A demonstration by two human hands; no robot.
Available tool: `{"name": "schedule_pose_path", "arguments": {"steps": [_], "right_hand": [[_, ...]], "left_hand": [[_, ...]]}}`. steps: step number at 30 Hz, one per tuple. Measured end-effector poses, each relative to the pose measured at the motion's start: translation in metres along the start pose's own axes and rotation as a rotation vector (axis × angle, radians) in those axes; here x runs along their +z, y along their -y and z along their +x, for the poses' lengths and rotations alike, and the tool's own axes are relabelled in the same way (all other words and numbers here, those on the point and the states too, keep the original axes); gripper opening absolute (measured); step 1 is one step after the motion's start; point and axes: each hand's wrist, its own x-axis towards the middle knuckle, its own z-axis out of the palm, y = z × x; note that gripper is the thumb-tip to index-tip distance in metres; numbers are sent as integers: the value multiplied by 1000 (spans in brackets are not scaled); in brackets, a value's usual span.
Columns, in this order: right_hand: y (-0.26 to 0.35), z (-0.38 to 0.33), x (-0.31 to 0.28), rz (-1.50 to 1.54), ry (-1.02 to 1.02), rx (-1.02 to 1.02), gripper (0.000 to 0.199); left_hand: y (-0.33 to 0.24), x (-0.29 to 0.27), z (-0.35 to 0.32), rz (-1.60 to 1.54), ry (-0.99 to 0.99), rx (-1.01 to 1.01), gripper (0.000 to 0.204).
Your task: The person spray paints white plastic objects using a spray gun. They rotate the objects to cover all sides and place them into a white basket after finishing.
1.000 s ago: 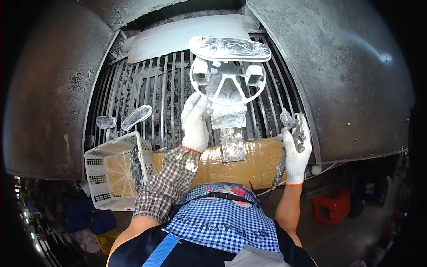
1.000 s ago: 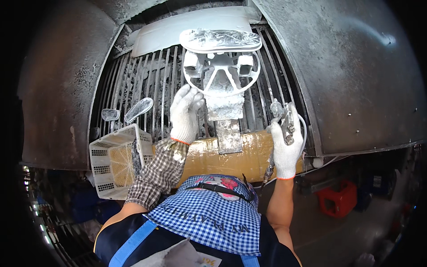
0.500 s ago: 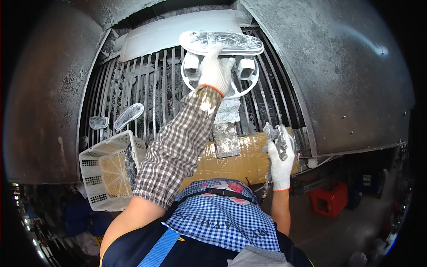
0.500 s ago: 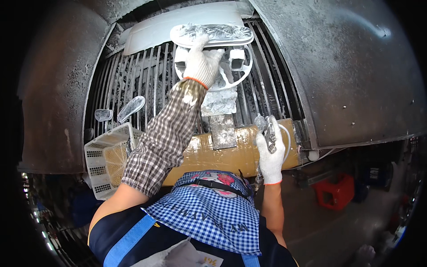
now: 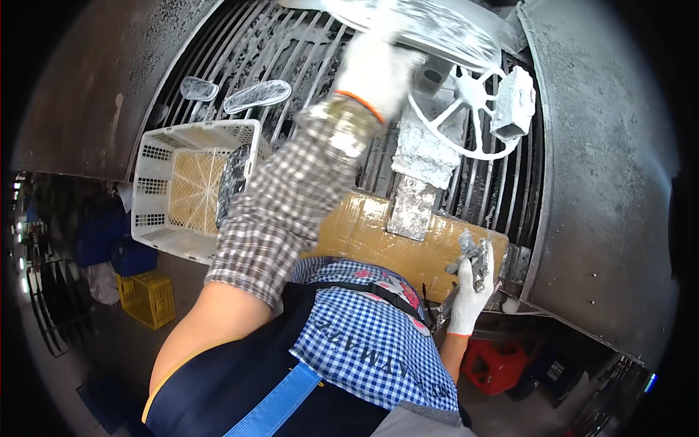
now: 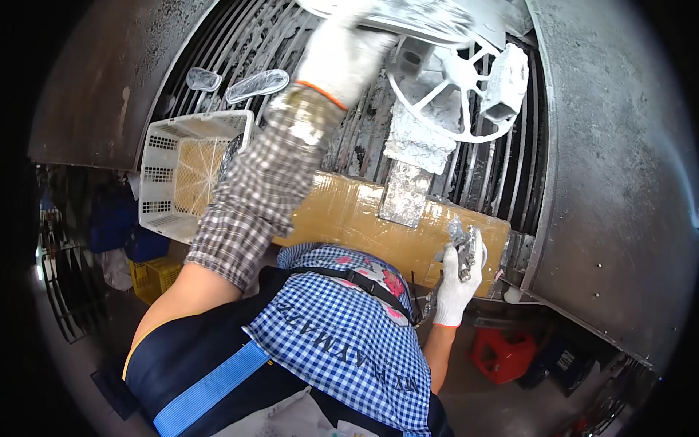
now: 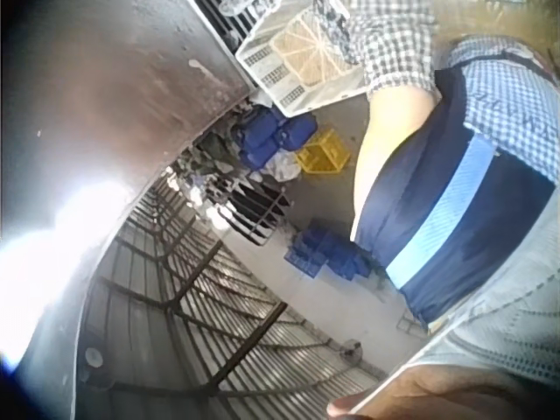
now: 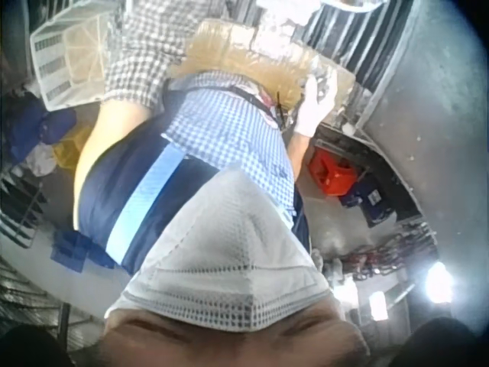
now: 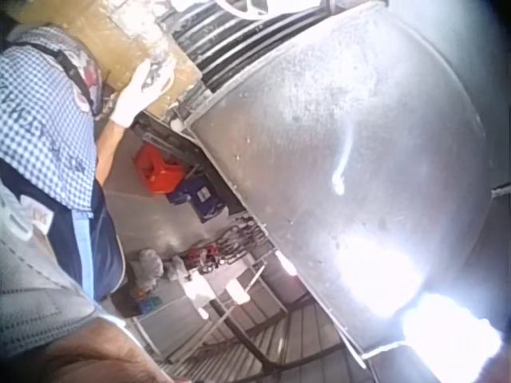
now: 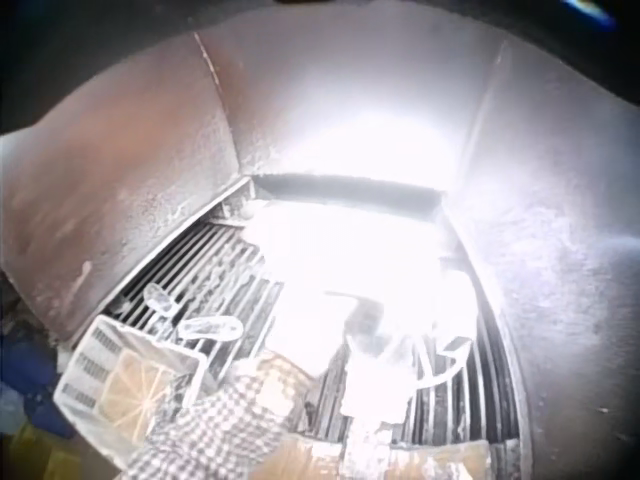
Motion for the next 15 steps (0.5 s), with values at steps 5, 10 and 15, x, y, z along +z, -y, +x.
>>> {"name": "schedule_pose_path", "arguments": {"steps": [5, 10, 15], "right_hand": [[8, -3, 17, -18, 64, 72, 62], [12, 0, 24, -45, 87, 34, 62], [23, -3, 26, -43, 94, 107, 61]], "left_hand": [[106, -72, 19, -1429, -390, -595, 52], [212, -79, -65, -1225, -568, -800, 61], [251, -40, -165, -1165, -750, -1185, 55]]}}
